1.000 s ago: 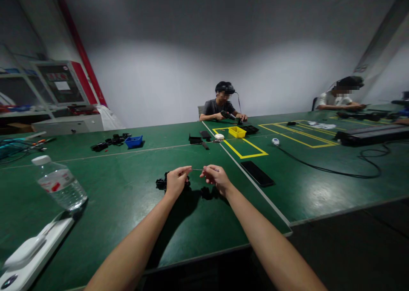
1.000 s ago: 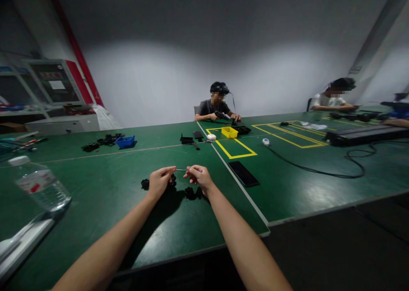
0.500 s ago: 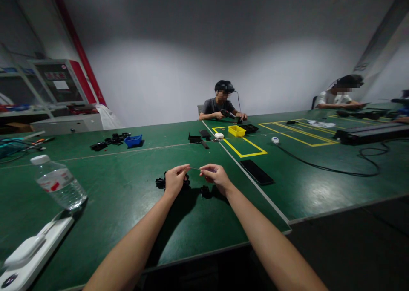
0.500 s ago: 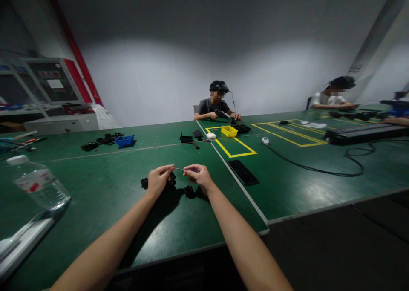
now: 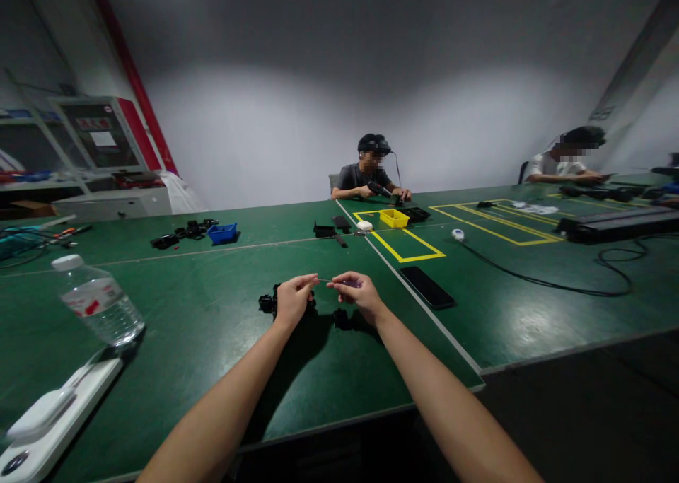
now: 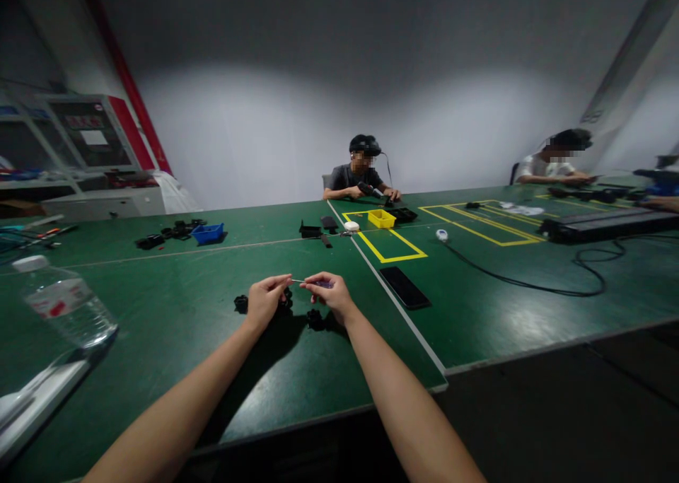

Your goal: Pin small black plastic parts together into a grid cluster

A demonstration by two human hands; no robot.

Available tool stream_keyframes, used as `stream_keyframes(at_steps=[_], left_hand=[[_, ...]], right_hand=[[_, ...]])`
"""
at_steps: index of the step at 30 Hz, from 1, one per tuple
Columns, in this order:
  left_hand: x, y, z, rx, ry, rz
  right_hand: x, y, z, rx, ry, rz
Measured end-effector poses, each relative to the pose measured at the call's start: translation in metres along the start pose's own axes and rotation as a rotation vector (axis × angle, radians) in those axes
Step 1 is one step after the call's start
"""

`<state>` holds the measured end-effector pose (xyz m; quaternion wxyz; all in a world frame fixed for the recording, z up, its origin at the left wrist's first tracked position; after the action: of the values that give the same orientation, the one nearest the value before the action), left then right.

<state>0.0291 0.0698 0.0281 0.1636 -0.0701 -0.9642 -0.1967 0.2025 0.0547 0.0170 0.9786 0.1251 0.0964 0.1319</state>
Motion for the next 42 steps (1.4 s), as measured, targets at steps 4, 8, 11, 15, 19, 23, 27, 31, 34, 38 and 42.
stream_keyframes(at_steps=[4, 8, 11, 15, 19, 23, 27, 31, 34, 38, 42], left_hand=[[-0.001, -0.0003, -0.0001, -0.013, -0.009, 0.001], [-0.0009, 0.0004, 0.0006, -0.024, -0.01, 0.003], [-0.0006, 0.0009, 0.0011, -0.035, -0.006, 0.009], [0.0009, 0.0007, 0.0025, -0.031, 0.007, -0.003], [0.0019, 0.0003, 0.0025, -0.022, 0.014, -0.011], [0.0023, 0.0001, 0.0011, -0.011, 0.013, -0.013], [0.0022, 0.0001, -0.0008, -0.005, 0.008, -0.01], [0.002, -0.0001, -0.0012, 0.011, -0.002, -0.009], [0.0012, -0.0003, -0.0011, 0.02, -0.01, -0.008], [0.0, -0.0003, -0.0006, 0.026, -0.024, -0.006], [-0.0005, -0.0002, -0.0007, 0.018, -0.039, -0.012]], right_hand=[[0.0004, -0.0003, -0.0014, 0.0, -0.001, -0.003], [0.0002, -0.0002, -0.0014, 0.006, 0.006, -0.007], [0.0006, 0.0008, -0.0005, 0.023, 0.009, -0.013], [0.0027, 0.0013, 0.0006, 0.021, -0.009, -0.043], [0.004, 0.0004, 0.0005, -0.002, -0.026, -0.065], [0.0039, 0.001, -0.0021, -0.012, -0.019, -0.057], [0.0034, 0.0024, -0.0044, -0.012, -0.005, -0.033], [0.0037, 0.0023, -0.0053, -0.018, 0.018, -0.028], [0.003, 0.001, -0.0039, -0.015, 0.005, -0.031], [0.0013, -0.0009, -0.0014, -0.019, -0.03, -0.027], [-0.0005, -0.0013, -0.0011, -0.023, -0.007, -0.003]])
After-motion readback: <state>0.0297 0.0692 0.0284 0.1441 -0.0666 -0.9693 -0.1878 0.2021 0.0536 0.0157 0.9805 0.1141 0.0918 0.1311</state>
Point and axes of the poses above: each hand's wrist, its own y-axis towards the middle knuckle, its own x-axis out of the back of the hand, z = x × y, the point moved 7 cm from there along y, towards the middle knuckle, and after that the axes turned 11 degrees about z, right-handed, at the moved point
